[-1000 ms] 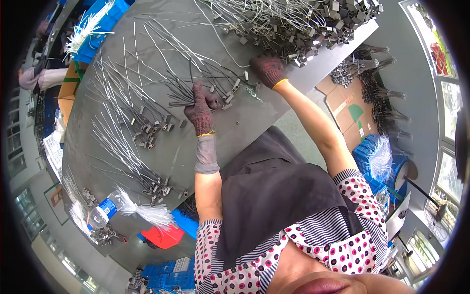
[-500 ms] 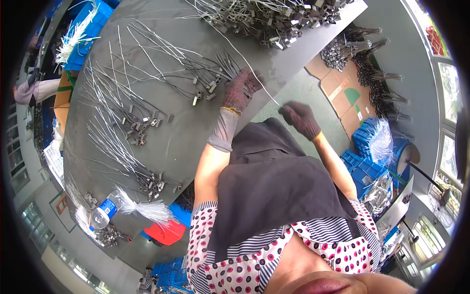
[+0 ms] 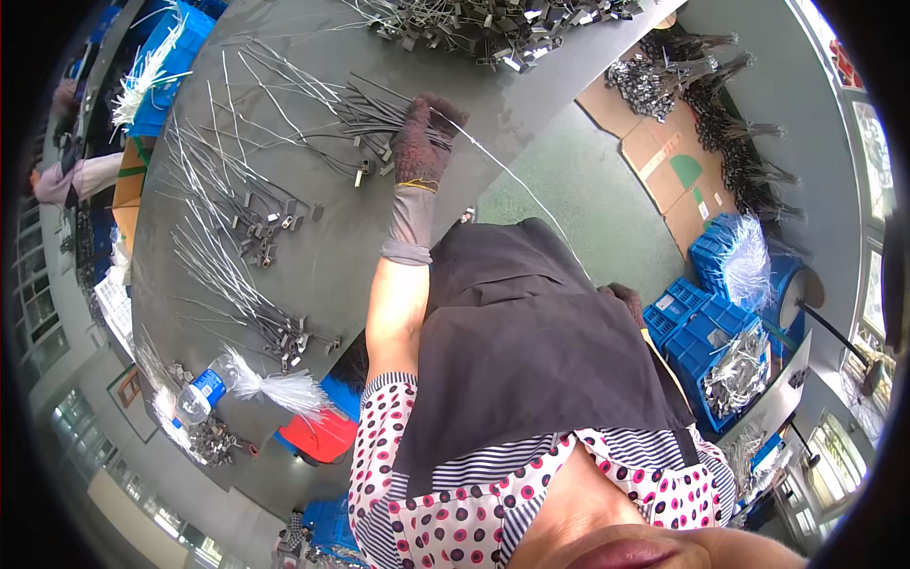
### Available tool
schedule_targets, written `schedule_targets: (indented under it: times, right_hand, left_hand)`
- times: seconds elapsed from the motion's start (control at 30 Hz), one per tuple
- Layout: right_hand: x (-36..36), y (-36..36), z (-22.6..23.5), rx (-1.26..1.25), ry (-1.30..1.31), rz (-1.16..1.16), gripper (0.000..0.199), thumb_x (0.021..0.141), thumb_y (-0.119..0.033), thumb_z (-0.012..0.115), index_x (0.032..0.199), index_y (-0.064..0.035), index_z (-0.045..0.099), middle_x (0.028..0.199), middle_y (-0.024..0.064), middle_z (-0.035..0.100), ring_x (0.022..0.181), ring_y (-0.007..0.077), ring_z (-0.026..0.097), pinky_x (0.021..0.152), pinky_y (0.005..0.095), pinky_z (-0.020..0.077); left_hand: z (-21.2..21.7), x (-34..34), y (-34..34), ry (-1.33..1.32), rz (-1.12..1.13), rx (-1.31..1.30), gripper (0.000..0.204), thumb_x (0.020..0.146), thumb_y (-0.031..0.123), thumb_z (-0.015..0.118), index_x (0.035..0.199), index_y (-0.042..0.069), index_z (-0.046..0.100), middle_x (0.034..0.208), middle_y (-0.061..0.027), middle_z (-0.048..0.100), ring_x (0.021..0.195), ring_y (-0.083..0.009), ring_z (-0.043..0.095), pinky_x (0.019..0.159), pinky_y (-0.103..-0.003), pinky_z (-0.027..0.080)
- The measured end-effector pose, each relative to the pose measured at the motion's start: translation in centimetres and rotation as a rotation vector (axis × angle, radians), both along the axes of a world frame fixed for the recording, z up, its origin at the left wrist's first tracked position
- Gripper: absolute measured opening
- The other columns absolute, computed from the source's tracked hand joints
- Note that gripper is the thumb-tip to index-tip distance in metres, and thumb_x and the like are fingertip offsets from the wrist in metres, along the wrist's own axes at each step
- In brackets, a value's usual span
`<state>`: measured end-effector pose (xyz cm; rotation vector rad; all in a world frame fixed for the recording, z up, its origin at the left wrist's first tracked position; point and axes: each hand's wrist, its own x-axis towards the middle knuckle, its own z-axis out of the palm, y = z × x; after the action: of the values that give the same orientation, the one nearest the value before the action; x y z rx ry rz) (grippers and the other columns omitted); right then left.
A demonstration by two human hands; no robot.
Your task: Sorting and organizing wire bundles on an assembly table.
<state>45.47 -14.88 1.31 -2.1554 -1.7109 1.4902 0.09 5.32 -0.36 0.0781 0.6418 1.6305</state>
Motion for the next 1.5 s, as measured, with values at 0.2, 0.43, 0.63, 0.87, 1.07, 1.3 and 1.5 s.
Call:
schedule_targets:
  times: [0.2, 0.43, 0.63, 0.87, 1.07, 1.3, 1.5]
  right_hand:
    - [1.7, 0.1, -0.8, 0.100, -0.009, 0.085, 0.038, 0.093, -0.040, 0.058, 0.093, -0.0046, 0.071, 0.086, 0.0181, 0.069, 0.074, 0.0306, 0.065, 0.071, 0.0381, 0.0488]
    - [-1.1, 2.0, -0.7, -0.068, 0.032, -0.104, 0.030, 0.091, -0.033, 0.063, 0.094, -0.0055, 0.072, 0.083, 0.0169, 0.070, 0.071, 0.0220, 0.066, 0.068, 0.0364, 0.0501]
    - [-6.7, 8.5, 0.5, 0.060, -0.068, 0.175, 0.038, 0.089, -0.042, 0.063, 0.093, -0.0047, 0.073, 0.085, 0.0184, 0.070, 0.078, 0.0308, 0.068, 0.072, 0.0407, 0.0508]
    - [-2.3, 5.4, -2.2, 0.053, 0.042, 0.060, 0.034, 0.086, -0.034, 0.065, 0.088, -0.0010, 0.072, 0.078, 0.0216, 0.068, 0.073, 0.0274, 0.068, 0.068, 0.0396, 0.0504]
    - [0.3, 3.9, -3.5, 0.060, 0.098, -0.053, 0.032, 0.086, -0.033, 0.066, 0.087, -0.0011, 0.072, 0.078, 0.0214, 0.068, 0.072, 0.0272, 0.068, 0.068, 0.0392, 0.0505]
    - [-4.4, 6.1, -2.8, 0.067, -0.032, 0.059, 0.039, 0.086, -0.041, 0.065, 0.089, -0.0026, 0.072, 0.085, 0.0220, 0.069, 0.080, 0.0331, 0.068, 0.073, 0.0423, 0.0506]
    - [-14.9, 13.2, -1.5, 0.166, 0.067, 0.298, 0.048, 0.087, -0.048, 0.061, 0.094, -0.0010, 0.071, 0.087, 0.0211, 0.069, 0.083, 0.0348, 0.067, 0.076, 0.0422, 0.0495]
  left_hand:
    - [0.3, -0.3, -0.7, 0.065, 0.131, -0.014, 0.021, 0.096, 0.029, 0.062, 0.105, 0.010, 0.062, 0.093, -0.0064, 0.065, 0.086, -0.0255, 0.064, 0.090, -0.053, 0.054]
    - [-0.6, 0.7, -2.1, 0.064, 0.131, -0.115, 0.022, 0.097, 0.031, 0.061, 0.100, 0.010, 0.063, 0.082, -0.0039, 0.063, 0.079, -0.0225, 0.064, 0.088, -0.053, 0.055]
    - [0.8, 1.5, -3.6, 0.302, 0.140, -0.267, 0.025, 0.099, 0.032, 0.058, 0.101, 0.008, 0.062, 0.085, -0.0086, 0.067, 0.078, -0.0224, 0.067, 0.077, -0.044, 0.058]
    - [2.4, -5.4, -4.1, 0.225, 0.324, -0.148, 0.026, 0.098, 0.033, 0.058, 0.096, 0.007, 0.060, 0.080, -0.0087, 0.065, 0.072, -0.0246, 0.066, 0.073, -0.045, 0.058]
    - [4.5, -4.2, -4.7, 0.199, 0.437, -0.326, 0.025, 0.096, 0.029, 0.063, 0.094, 0.004, 0.061, 0.075, -0.0088, 0.066, 0.061, -0.0215, 0.064, 0.064, -0.038, 0.058]
    - [0.3, -2.9, -5.6, 0.226, 0.222, -0.227, 0.023, 0.099, 0.031, 0.059, 0.103, 0.009, 0.059, 0.085, -0.0073, 0.065, 0.074, -0.0226, 0.067, 0.075, -0.042, 0.058]
    - [1.7, 0.9, -7.4, 0.312, -0.102, -0.270, 0.026, 0.101, 0.029, 0.055, 0.112, 0.007, 0.059, 0.091, -0.0072, 0.065, 0.079, -0.0228, 0.067, 0.076, -0.041, 0.058]
